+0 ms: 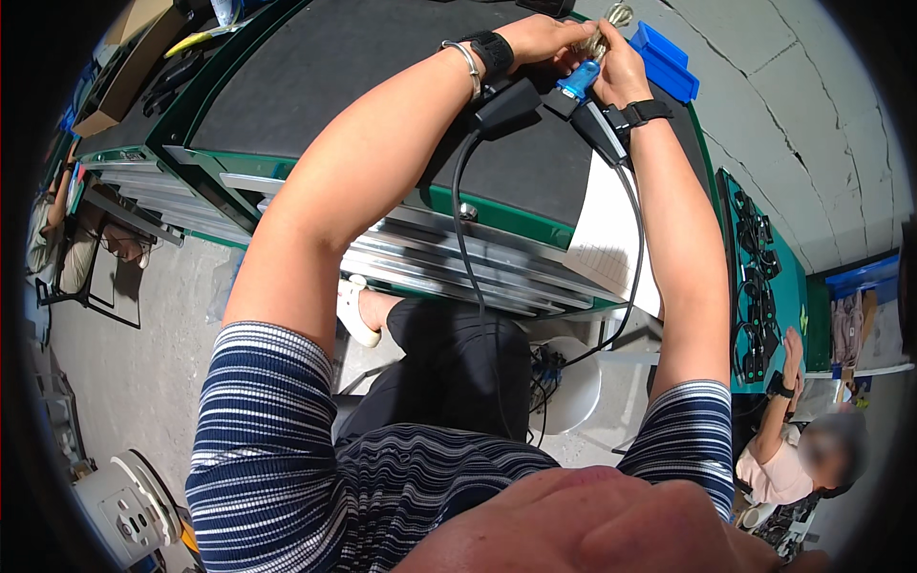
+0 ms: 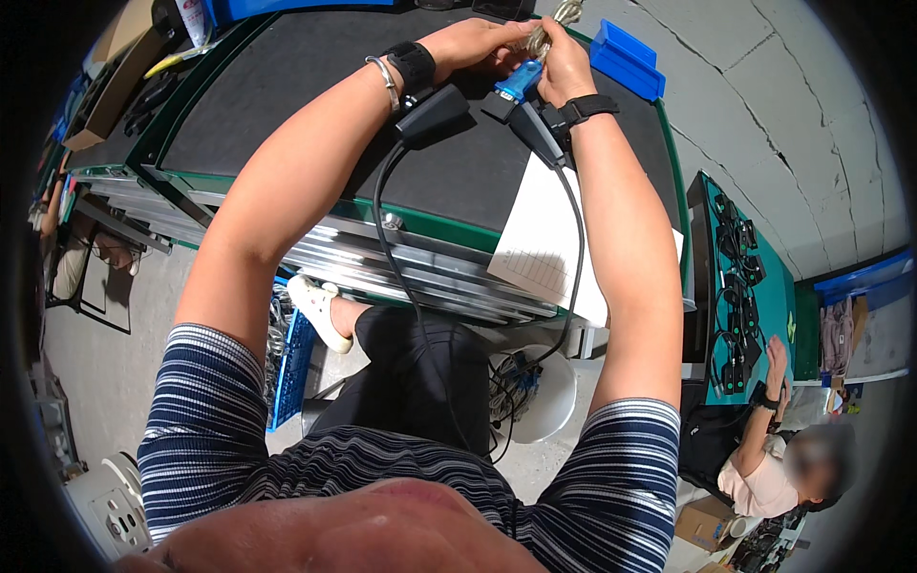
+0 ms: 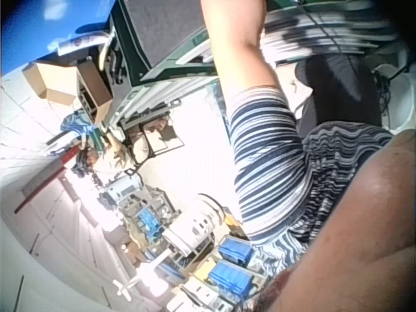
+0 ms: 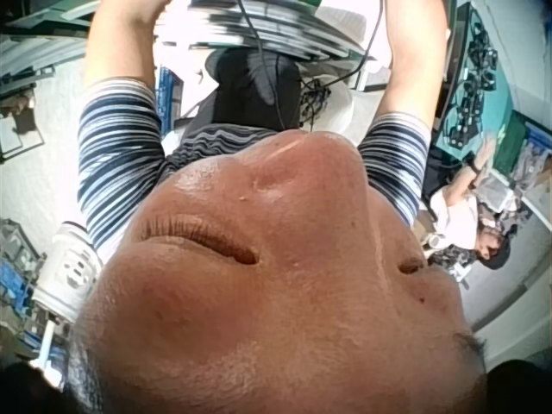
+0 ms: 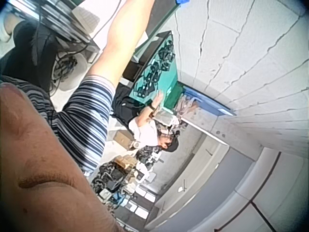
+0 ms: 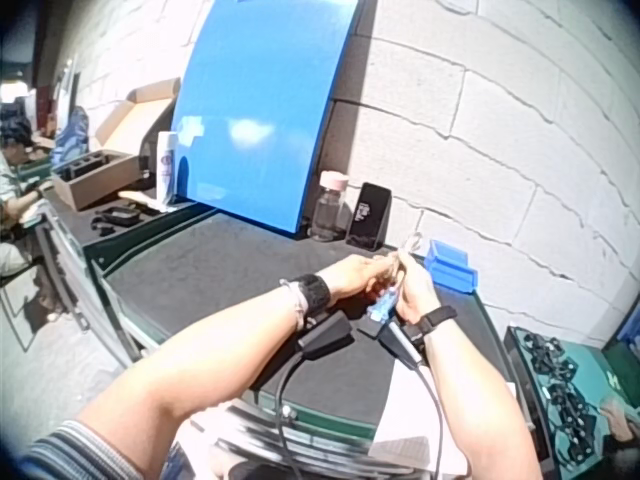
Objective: Assembling and testing an electromechanical component with a cable and connector using hand tools at a workshop bench.
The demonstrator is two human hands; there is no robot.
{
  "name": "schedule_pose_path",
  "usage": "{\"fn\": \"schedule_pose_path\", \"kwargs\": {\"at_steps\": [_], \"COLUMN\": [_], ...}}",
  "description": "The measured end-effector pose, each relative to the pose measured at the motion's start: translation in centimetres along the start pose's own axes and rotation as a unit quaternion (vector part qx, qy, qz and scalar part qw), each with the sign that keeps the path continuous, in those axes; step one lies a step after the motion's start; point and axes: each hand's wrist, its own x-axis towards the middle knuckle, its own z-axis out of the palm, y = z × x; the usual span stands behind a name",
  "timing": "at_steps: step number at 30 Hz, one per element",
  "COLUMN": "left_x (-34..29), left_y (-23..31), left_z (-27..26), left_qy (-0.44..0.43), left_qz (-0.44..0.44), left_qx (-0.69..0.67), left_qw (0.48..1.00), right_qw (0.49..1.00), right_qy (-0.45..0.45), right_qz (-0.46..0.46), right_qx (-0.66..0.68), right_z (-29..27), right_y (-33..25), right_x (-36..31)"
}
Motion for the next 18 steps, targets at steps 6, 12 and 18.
{"fn": "schedule_pose_path", "kwargs": {"at_steps": [6,12,18], "left_x": [-0.15,0.07,-0.13], "left_y": [-0.14,0.04,-0.02], "left_z": [0.29,0.17,0.31], "left_qy": [-0.013,-0.072,-0.037], "left_qz": [0.007,0.039,0.048], "left_qx": [-0.047,0.197,0.173], "left_qw": [0.999,0.977,0.983], "right_qw": [0.998,0.996,0.999], "right_qy": [0.034,0.050,0.013], "right_qz": [-0.034,-0.064,-0.042], "right_qx": [0.038,0.031,0.005], "right_z": [0.27,0.47,-0.01], "right_y": [-0.27,-0.62,-0.53], "right_x": [-0.38,-0.52,-0.23]}}
